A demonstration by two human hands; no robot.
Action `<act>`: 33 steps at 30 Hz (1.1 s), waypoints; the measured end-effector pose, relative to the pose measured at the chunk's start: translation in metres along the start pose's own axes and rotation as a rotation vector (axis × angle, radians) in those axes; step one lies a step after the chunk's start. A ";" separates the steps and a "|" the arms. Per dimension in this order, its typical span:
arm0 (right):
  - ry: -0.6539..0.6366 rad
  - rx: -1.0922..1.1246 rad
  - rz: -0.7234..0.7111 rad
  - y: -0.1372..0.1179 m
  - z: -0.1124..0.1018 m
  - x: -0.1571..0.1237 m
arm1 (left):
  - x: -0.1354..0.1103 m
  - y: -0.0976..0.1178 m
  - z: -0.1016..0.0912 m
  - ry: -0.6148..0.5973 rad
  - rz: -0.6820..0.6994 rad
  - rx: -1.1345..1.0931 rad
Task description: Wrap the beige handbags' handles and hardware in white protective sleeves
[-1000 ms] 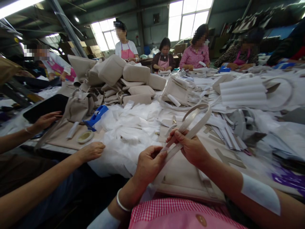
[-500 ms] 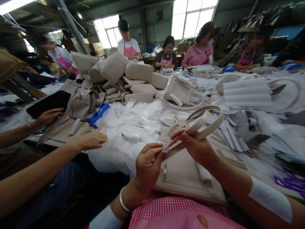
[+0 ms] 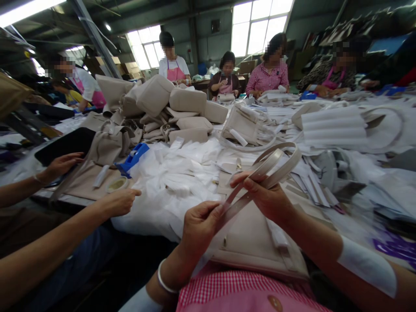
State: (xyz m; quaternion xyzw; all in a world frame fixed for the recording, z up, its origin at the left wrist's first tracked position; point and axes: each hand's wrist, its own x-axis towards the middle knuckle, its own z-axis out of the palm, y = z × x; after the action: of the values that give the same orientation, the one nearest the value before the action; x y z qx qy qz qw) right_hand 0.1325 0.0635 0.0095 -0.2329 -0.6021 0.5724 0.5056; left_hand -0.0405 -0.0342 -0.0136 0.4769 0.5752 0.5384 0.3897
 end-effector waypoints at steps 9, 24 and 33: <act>-0.082 0.060 0.101 0.005 0.020 -0.002 | 0.005 0.016 0.000 0.069 -0.043 -0.016; 0.020 0.451 0.368 -0.003 0.015 0.016 | -0.023 0.010 -0.031 0.170 0.375 0.292; 0.088 0.129 0.034 -0.015 0.031 0.014 | -0.030 0.023 -0.036 0.203 0.302 0.263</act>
State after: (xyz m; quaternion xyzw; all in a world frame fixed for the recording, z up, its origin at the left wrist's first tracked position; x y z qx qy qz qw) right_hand 0.1042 0.0576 0.0335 -0.2350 -0.5373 0.6077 0.5356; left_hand -0.0651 -0.0730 0.0112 0.5477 0.5989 0.5561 0.1793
